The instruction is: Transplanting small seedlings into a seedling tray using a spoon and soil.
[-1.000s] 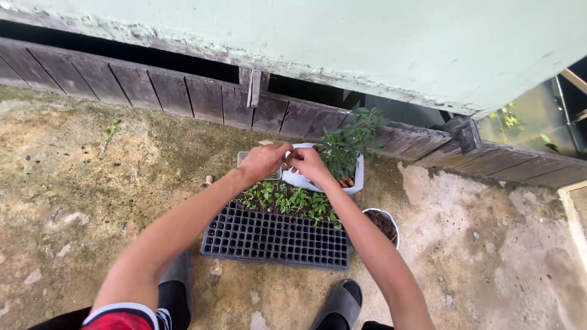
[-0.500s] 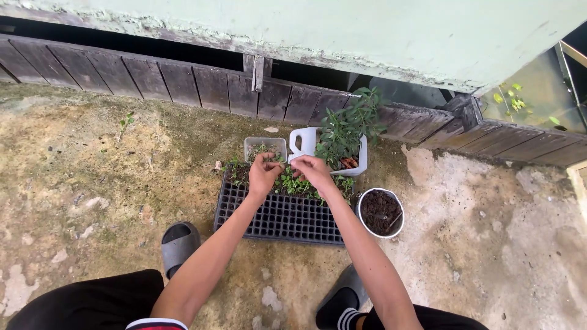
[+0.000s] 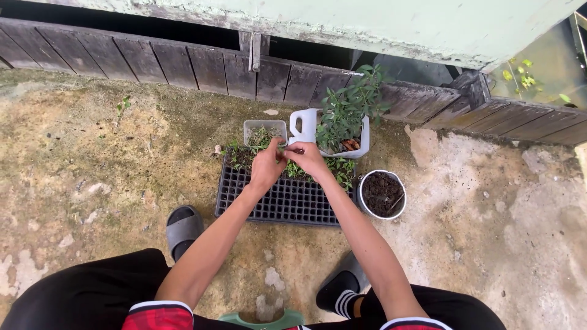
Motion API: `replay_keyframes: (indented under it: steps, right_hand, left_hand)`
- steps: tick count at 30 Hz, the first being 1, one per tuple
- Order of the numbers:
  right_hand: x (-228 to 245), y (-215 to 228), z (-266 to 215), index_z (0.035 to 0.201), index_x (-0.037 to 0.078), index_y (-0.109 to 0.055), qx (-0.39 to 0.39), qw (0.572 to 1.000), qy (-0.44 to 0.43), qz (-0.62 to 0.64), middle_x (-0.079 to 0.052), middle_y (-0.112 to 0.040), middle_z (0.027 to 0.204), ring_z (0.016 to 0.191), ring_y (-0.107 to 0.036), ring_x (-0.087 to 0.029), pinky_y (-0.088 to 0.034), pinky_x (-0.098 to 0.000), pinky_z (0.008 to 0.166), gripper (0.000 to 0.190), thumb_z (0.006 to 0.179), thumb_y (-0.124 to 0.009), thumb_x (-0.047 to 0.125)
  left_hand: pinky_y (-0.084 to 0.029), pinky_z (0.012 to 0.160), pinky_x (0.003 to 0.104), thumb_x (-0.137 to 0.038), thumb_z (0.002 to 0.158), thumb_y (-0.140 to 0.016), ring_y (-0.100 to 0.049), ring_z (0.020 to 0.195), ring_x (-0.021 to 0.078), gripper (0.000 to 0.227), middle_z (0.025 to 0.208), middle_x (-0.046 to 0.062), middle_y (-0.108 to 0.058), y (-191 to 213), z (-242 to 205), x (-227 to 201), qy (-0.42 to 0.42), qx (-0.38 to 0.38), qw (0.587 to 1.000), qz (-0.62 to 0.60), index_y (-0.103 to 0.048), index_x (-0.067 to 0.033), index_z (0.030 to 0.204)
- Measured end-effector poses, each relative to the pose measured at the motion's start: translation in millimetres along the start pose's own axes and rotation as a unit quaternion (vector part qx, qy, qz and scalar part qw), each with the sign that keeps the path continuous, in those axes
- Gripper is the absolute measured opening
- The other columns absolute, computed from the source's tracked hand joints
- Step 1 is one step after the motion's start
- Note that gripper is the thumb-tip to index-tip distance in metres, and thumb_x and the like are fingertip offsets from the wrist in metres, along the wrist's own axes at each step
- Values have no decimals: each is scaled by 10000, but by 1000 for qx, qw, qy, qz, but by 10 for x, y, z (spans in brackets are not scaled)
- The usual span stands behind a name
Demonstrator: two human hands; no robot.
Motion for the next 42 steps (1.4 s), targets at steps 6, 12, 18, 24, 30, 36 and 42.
replay_keyframes:
  steps: [6, 12, 18, 24, 30, 36, 42]
  right_hand:
    - [-155, 18, 20, 955, 92, -803, -49, 999, -15, 11, -48, -696, 814, 734, -639, -113, -567, -237, 627, 160, 823, -803, 182]
    - [-248, 73, 27, 938, 69, -799, -54, 997, -26, 56, -73, -702, 785, 718, -669, -118, -569, -239, 608, 152, 822, -819, 165]
    - [-321, 58, 79, 958, 73, -802, -73, 991, -13, 113, -51, -706, 827, 737, -642, -94, -556, -216, 632, 168, 831, -844, 174]
    - [-221, 59, 73, 998, 71, -799, -88, 989, 1, 117, -42, -721, 870, 758, -634, -90, -555, -211, 669, 210, 837, -857, 193]
    - [-278, 62, 101, 1026, 29, -790, -93, 988, 43, 116, -64, -688, 850, 697, -660, -86, -579, -223, 663, 256, 815, -877, 145]
    - [-137, 320, 10, 1147, 78, -763, -123, 984, 30, 122, -80, -689, 876, 677, -655, -121, -574, -240, 634, 212, 952, -722, 151]
    - [-677, 1361, -62, 981, 124, -790, -98, 992, -68, -33, -97, -742, 811, 604, -696, -141, -591, -251, 568, 140, 872, -739, 194]
  left_hand:
    - [-608, 825, 466, -89, 918, -668, -734, 895, 215, 446, 904, 21, -757, -68, 26, 33, -11, 14, 1000, -15, -562, -152, 1347]
    - [-579, 949, 530, -16, 930, -613, -724, 1061, 256, 499, 1072, 55, -767, -51, 75, 147, 15, 14, 996, -92, -526, -100, 1414]
    - [-565, 944, 524, -105, 978, -643, -718, 1054, 262, 556, 1081, 99, -763, 42, 75, 25, 74, 39, 972, -220, -445, -68, 1496]
    - [-574, 891, 496, -307, 1014, -729, -716, 994, 220, 625, 1041, 94, -763, -47, 196, 168, 79, 25, 962, -261, -434, -40, 1496]
    - [-602, 870, 506, -207, 990, -740, -723, 999, 277, 543, 1018, 130, -761, 32, 121, 32, 61, -17, 971, -230, -499, -18, 1438]
    - [-634, 797, 422, -103, 945, -745, -723, 931, 224, 362, 983, 100, -780, -164, 205, 276, 67, -41, 968, -240, -625, -26, 1277]
    - [-611, 813, 388, -106, 899, -811, -740, 898, 215, 322, 985, 115, -784, -359, 170, 457, 51, -47, 974, -216, -685, -48, 1189]
Point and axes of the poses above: each hand's wrist, its own z-axis towards the middle knuckle, its own y-axis out of the back of the hand, x = y × z, the point moved 5 cm from there along z, towards the middle knuckle
